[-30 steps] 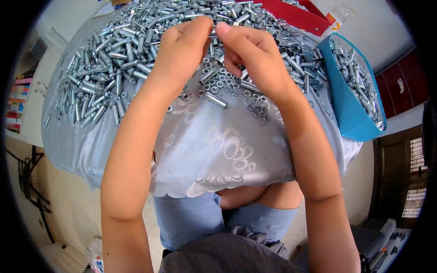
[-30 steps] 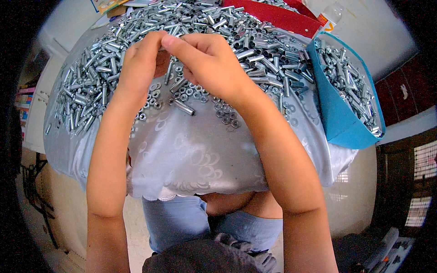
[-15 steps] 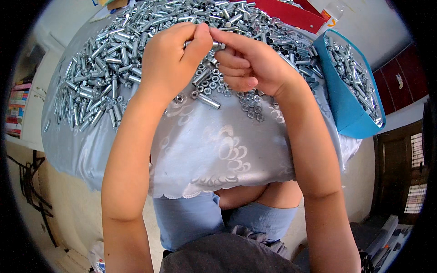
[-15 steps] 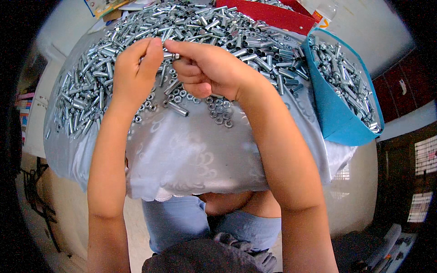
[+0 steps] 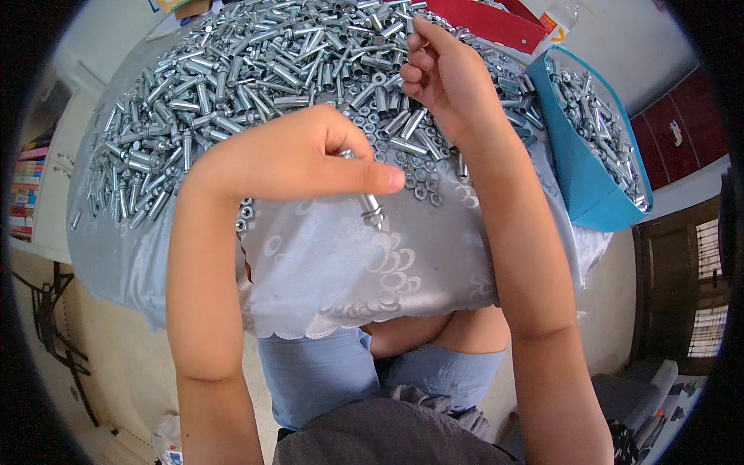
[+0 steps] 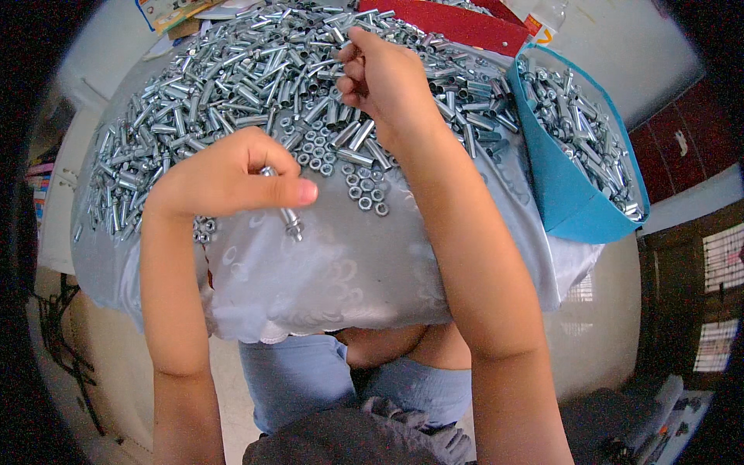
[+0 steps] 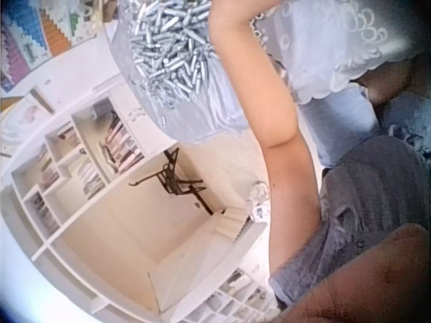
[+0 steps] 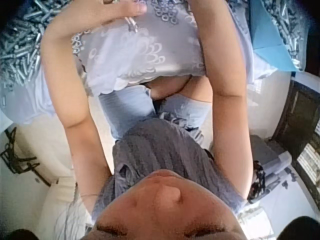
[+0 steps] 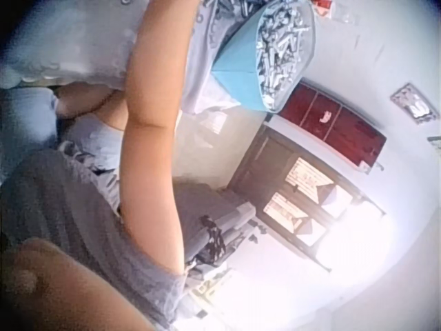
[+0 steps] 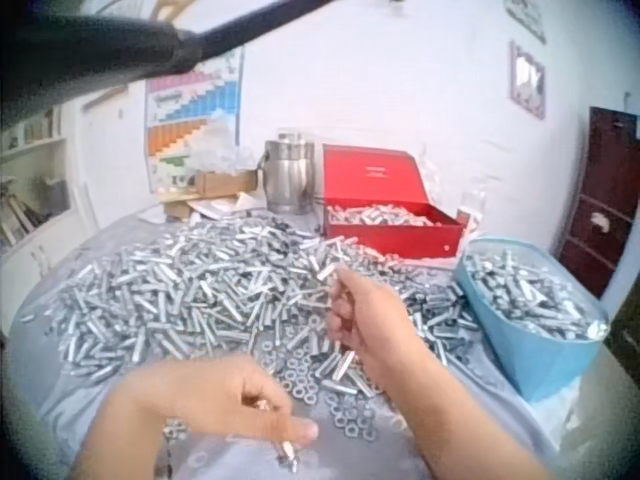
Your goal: The person sits on the floor and repeatedly picks up metal bolts and washers from a large pile on a table. They thread the washers onto the bolts by hand and place the assembled fasteners into a blue container.
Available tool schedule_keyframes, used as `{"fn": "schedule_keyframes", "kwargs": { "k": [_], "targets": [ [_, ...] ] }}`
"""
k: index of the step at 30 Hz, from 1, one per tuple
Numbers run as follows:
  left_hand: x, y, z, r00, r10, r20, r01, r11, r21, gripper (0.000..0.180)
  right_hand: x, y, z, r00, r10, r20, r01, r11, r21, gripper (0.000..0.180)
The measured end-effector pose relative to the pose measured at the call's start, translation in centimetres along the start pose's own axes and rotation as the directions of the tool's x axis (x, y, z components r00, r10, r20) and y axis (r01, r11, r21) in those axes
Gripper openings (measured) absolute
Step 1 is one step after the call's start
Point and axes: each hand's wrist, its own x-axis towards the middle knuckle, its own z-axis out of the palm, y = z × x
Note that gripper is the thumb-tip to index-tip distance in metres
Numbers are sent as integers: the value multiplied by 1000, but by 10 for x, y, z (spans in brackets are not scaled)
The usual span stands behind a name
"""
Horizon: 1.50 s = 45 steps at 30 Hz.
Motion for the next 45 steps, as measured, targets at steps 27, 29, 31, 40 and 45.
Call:
{"fn": "schedule_keyframes", "kwargs": {
  "k": [27, 29, 31, 40, 45],
  "targets": [
    [20, -44, -6, 715, -13, -699, 179, 970, 165, 16, -31, 9, 17, 703, 54, 709, 689, 196, -698, 27],
    [18, -43, -4, 736, -21, -677, 209, 958, 197, 16, -32, 10, 18, 694, 56, 718, 692, 222, -686, 26],
    [17, -44, -3, 763, -42, -646, 240, 945, 222, 17, -32, 12, 18, 683, 49, 729, 697, 255, -670, 24],
    [18, -52, -3, 805, -44, -592, 240, 936, 256, 21, -24, 6, 12, 809, -78, 583, 570, 345, -745, 17],
    [17, -50, -4, 783, -52, -619, 279, 920, 276, 21, -17, 5, 9, 850, -201, 486, 526, 342, -778, 24]
  ]
}}
